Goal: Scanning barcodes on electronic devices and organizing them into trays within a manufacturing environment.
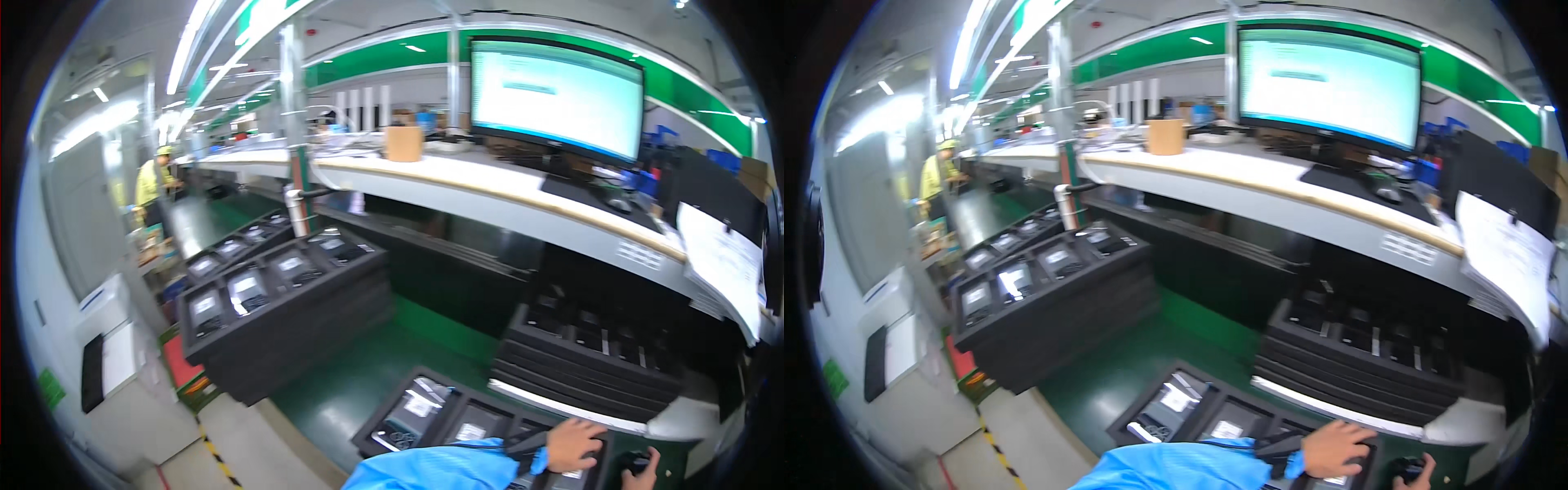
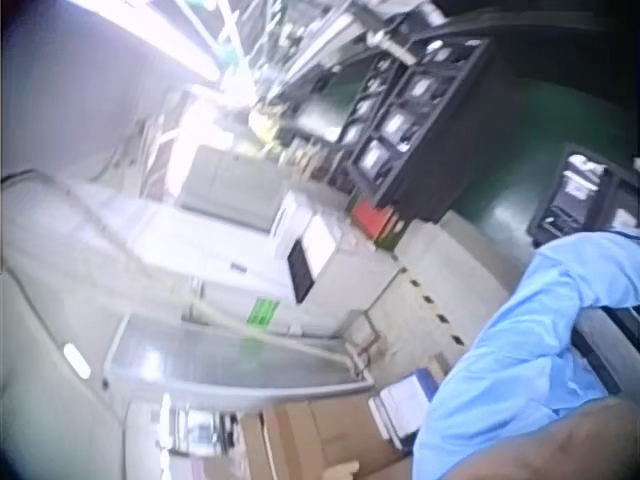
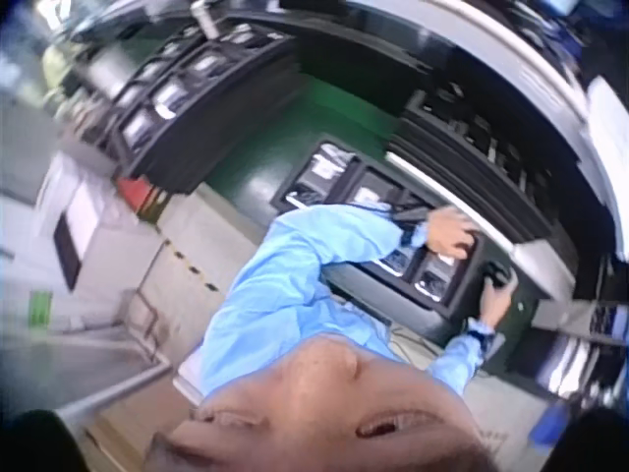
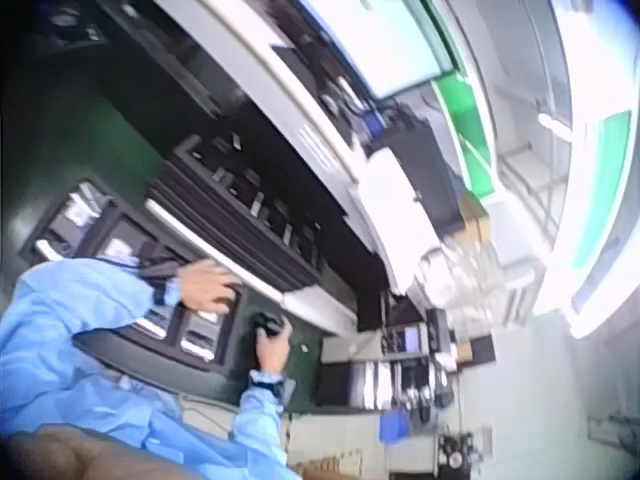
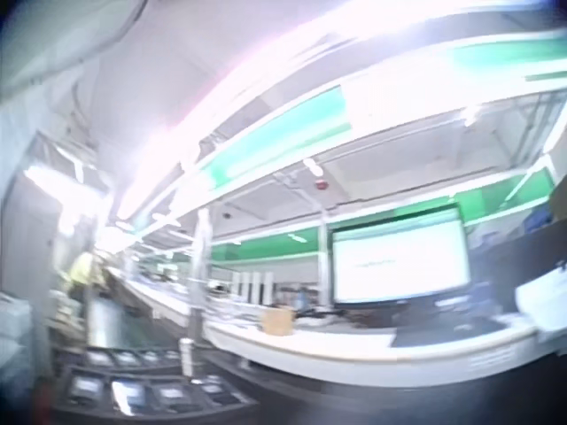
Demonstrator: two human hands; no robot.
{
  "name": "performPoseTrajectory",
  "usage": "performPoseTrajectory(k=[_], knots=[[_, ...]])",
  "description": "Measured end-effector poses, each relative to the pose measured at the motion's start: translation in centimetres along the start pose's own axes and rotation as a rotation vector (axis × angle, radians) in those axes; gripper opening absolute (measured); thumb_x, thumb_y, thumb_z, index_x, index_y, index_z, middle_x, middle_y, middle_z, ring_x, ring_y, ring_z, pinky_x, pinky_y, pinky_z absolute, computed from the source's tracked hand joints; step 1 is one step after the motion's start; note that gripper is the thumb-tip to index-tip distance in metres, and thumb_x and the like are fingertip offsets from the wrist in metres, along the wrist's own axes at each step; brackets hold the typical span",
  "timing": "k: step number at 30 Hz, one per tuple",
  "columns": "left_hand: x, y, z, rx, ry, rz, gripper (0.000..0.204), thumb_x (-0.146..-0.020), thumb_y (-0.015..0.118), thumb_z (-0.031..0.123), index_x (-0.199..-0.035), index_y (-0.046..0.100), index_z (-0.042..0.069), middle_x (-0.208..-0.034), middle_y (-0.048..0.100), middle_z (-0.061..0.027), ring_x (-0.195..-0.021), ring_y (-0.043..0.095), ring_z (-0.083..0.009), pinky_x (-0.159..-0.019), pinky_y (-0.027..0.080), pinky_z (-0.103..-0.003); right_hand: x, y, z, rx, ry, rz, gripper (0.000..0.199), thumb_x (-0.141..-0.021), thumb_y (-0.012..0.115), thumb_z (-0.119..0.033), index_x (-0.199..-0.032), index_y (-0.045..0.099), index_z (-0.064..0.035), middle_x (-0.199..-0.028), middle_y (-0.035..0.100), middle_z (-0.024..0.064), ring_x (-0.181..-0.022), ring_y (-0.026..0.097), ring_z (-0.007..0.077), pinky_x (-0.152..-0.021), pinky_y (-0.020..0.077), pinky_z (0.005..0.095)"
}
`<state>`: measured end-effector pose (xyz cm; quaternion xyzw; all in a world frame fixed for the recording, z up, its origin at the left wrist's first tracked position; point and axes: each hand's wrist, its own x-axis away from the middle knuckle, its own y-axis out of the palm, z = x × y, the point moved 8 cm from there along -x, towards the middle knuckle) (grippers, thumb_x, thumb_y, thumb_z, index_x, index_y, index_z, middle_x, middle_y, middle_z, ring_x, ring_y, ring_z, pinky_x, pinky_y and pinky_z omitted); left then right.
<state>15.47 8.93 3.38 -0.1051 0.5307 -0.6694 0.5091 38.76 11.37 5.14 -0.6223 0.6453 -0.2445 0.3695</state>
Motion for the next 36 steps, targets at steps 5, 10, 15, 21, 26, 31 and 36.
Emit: performPoseTrajectory(k=[5, 10, 15, 21, 26, 31, 36], knots=[[0.5, -0.7, -0.3, 0.057, -0.016, 0.134, 0.039, -0.087, 0.063, 0.036, -0.108, 0.059, 0.003, -0.139, 0.049, -0.0196, -0.122, 0.049, -0.0362, -0.1, 0.037, -0.049, 0.4, -0.3, -3.0, 0.09, 0.016, -0.016, 0.067, -0.082, 0.077, -0.014, -0.143, 0.049, -0.0087, -0.127, 0.063, 0.0291, -0.118, 0.062, 0.0441, -0.1, 0.0485, 0.0449], [-0.1, -3.2, -0.2, 0.246, -0.124, 0.175, 0.031, -0.089, 0.062, 0.03, -0.097, 0.045, 0.005, -0.098, 0.046, -0.0123, -0.094, 0.05, -0.034, -0.084, 0.038, -0.043, 0.1, -0.3, -2.6, 0.089, 0.05, -0.01, 0.066, -0.082, 0.078, -0.012, -0.142, 0.05, -0.0085, -0.127, 0.063, 0.028, -0.118, 0.062, 0.042, -0.101, 0.0482, 0.0435], [-0.2, -3.0, -0.9, 0.277, -0.171, 0.181, 0.03, -0.088, 0.062, 0.027, -0.098, 0.046, 0.005, -0.098, 0.049, -0.0138, -0.094, 0.051, -0.0354, -0.085, 0.039, -0.044, 0.2, -0.3, -2.9, 0.089, 0.033, -0.005, 0.065, -0.081, 0.079, -0.01, -0.14, 0.051, -0.0067, -0.127, 0.064, 0.0274, -0.118, 0.063, 0.04, -0.102, 0.0478, 0.0427], [-0.1, -3.1, -0.9, 0.283, -0.198, 0.147, 0.035, -0.086, 0.062, 0.026, -0.109, 0.048, 0.003, -0.108, 0.053, -0.0153, -0.104, 0.053, -0.0365, -0.093, 0.041, -0.045, 0.5, -0.6, -3.7, 0.103, 0.011, -0.008, 0.065, -0.082, 0.079, -0.01, -0.14, 0.051, -0.004, -0.127, 0.063, 0.0265, -0.118, 0.062, 0.0389, -0.102, 0.0475, 0.0416], [0.1, -2.9, -1.0, 0.34, -0.145, 0.215, 0.062, -0.085, 0.064, 0.022, -0.139, 0.041, 0.002, -0.143, 0.039, -0.0219, -0.125, 0.05, -0.041, -0.105, 0.041, -0.047, 0.3, -0.3, -2.9, 0.061, 0.019, -0.016, 0.065, -0.082, 0.079, -0.01, -0.14, 0.05, -0.0042, -0.127, 0.064, 0.026, -0.117, 0.063, 0.0382, -0.102, 0.048, 0.0413], [0.1, -2.9, -0.7, 0.247, -0.151, 0.219, 0.074, -0.084, 0.064, 0.018, -0.149, 0.033, 0.003, -0.155, 0.026, -0.0285, -0.134, 0.042, -0.0485, -0.108, 0.04, -0.051, 0.4, -0.5, -3.0, 0.079, 0.042, -0.021, 0.065, -0.083, 0.078, -0.01, -0.14, 0.05, -0.0043, -0.127, 0.064, 0.0268, -0.117, 0.063, 0.0399, -0.102, 0.0483, 0.0421], [0.2, -3.7, -0.4, 0.212, -0.065, 0.295, 0.074, -0.083, 0.064, 0.013, -0.149, 0.033, 0.004, -0.156, 0.024, -0.0283, -0.134, 0.041, -0.0493, -0.109, 0.04, -0.053, 0.2, -0.4, -3.1, 0.098, 0.014, -0.012, 0.066, -0.083, 0.079, -0.012, -0.141, 0.049, -0.0061, -0.128, 0.063, 0.0286, -0.117, 0.063, 0.043, -0.1, 0.0489, 0.0436]])
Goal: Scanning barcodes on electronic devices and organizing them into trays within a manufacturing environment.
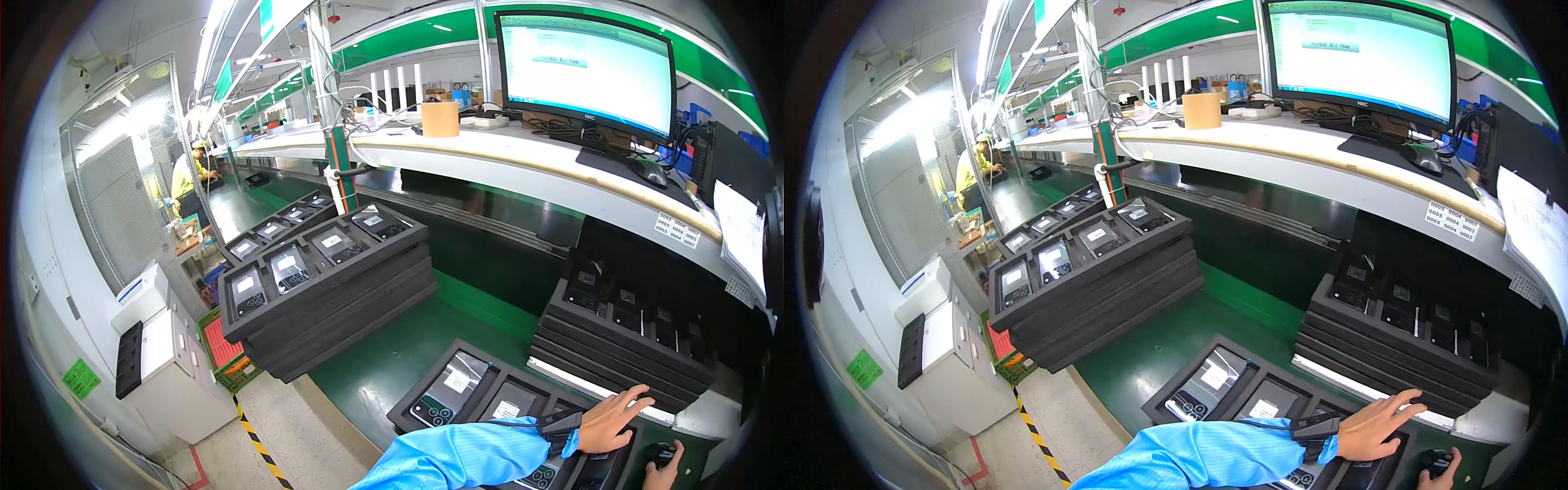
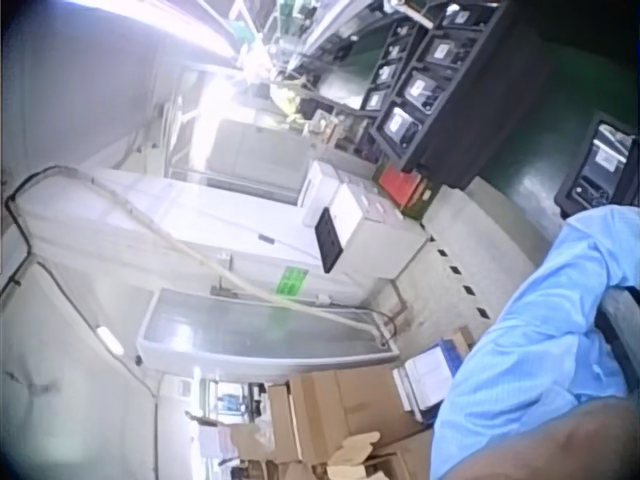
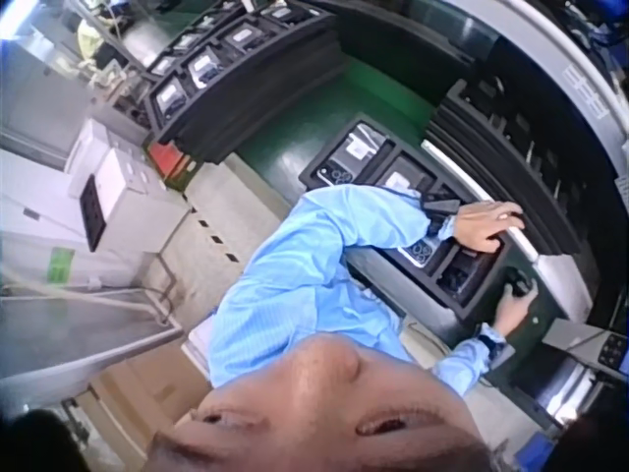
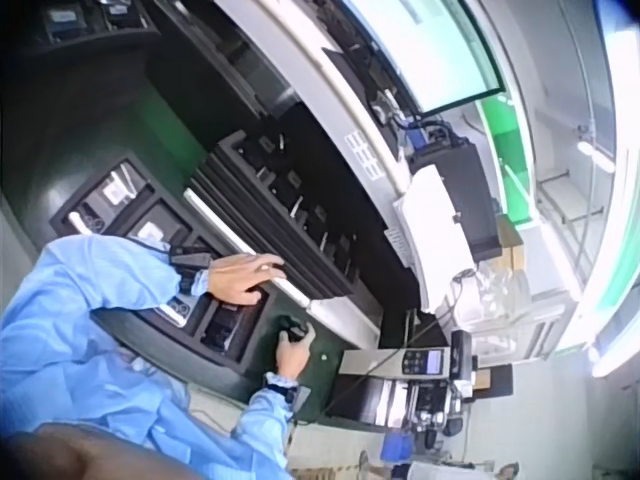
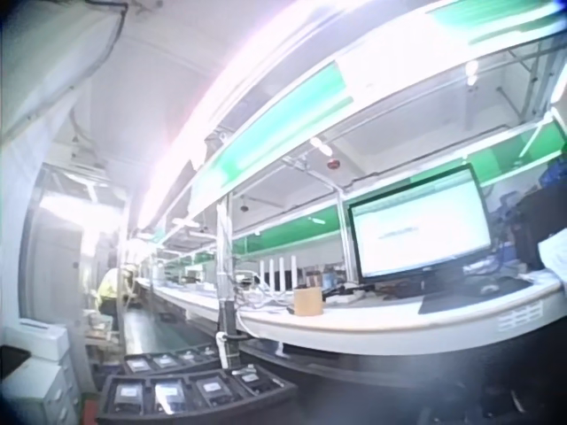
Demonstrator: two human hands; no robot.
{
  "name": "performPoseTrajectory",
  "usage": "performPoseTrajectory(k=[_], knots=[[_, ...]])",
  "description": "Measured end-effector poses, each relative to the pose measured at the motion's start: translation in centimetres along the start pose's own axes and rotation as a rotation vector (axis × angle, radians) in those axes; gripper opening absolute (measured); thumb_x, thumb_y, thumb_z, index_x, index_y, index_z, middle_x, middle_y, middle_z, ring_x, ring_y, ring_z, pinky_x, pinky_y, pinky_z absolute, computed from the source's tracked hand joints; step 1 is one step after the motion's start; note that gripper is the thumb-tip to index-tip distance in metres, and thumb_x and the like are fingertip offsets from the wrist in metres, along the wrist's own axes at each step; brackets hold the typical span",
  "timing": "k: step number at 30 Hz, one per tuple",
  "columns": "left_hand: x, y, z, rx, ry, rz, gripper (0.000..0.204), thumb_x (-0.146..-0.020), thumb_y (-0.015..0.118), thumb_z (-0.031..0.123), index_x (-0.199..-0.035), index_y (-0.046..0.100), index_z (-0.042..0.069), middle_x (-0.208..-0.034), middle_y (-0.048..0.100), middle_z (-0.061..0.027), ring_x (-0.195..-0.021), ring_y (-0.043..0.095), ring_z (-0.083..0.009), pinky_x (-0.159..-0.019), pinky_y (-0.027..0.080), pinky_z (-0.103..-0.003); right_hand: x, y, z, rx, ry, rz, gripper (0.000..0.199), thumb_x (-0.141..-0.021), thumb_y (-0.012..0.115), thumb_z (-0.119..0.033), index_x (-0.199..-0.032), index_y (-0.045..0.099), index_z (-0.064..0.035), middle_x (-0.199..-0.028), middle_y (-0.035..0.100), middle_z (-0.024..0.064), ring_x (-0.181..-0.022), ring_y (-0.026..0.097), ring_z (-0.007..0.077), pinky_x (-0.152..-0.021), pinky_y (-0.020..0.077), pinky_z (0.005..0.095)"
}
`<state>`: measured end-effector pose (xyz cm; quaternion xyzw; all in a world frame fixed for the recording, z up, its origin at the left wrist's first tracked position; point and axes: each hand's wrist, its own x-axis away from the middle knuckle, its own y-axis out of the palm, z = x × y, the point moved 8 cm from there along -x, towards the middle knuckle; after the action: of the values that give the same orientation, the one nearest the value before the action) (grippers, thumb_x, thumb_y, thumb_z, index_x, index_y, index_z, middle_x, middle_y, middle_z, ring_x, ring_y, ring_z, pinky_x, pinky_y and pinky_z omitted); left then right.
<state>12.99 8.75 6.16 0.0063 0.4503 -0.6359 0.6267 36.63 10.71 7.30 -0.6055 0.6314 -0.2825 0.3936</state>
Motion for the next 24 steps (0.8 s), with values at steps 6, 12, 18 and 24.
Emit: performPoseTrajectory(k=[6, 12, 18, 24], knots=[[-0.1, 0.5, 0.0, 0.121, -0.094, -0.139, 0.072, -0.086, 0.061, 0.015, -0.149, 0.031, 0.001, -0.143, 0.044, -0.0264, -0.124, 0.051, -0.0454, -0.105, 0.042, -0.05, 0.0, 0.2, 0.5, 0.005, 0.053, -0.023, 0.067, -0.083, 0.079, -0.012, -0.141, 0.048, -0.007, -0.128, 0.063, 0.0284, -0.117, 0.062, 0.0431, -0.1, 0.0485, 0.0436], [0.0, 0.5, -0.3, 0.057, -0.043, -0.074, 0.069, -0.088, 0.061, 0.017, -0.149, 0.033, 0.0, -0.138, 0.049, -0.0252, -0.124, 0.051, -0.0445, -0.106, 0.04, -0.052, 0.1, 0.0, -0.1, -0.031, 0.023, -0.013, 0.064, -0.083, 0.079, -0.012, -0.14, 0.05, -0.005, -0.128, 0.062, 0.0278, -0.118, 0.062, 0.0413, -0.1, 0.0485, 0.0427], [0.1, 1.1, -0.2, 0.097, -0.051, -0.102, 0.067, -0.088, 0.061, 0.018, -0.148, 0.035, 0.0, -0.139, 0.049, -0.0239, -0.125, 0.051, -0.0431, -0.105, 0.04, -0.051, 0.1, -0.2, -0.6, -0.033, 0.017, 0.002, 0.063, -0.083, 0.078, -0.01, -0.139, 0.05, -0.0037, -0.128, 0.063, 0.0272, -0.118, 0.062, 0.0406, -0.1, 0.0486, 0.0421], [-0.2, -0.2, 0.3, 0.053, 0.009, -0.029, 0.066, -0.085, 0.063, 0.015, -0.144, 0.038, -0.001, -0.143, 0.042, -0.0253, -0.126, 0.048, -0.0444, -0.107, 0.04, -0.049, 0.1, -0.2, -0.7, -0.006, 0.01, 0.0, 0.063, -0.083, 0.078, -0.01, -0.139, 0.051, -0.0031, -0.128, 0.063, 0.0269, -0.117, 0.063, 0.0403, -0.1, 0.0486, 0.0422]])
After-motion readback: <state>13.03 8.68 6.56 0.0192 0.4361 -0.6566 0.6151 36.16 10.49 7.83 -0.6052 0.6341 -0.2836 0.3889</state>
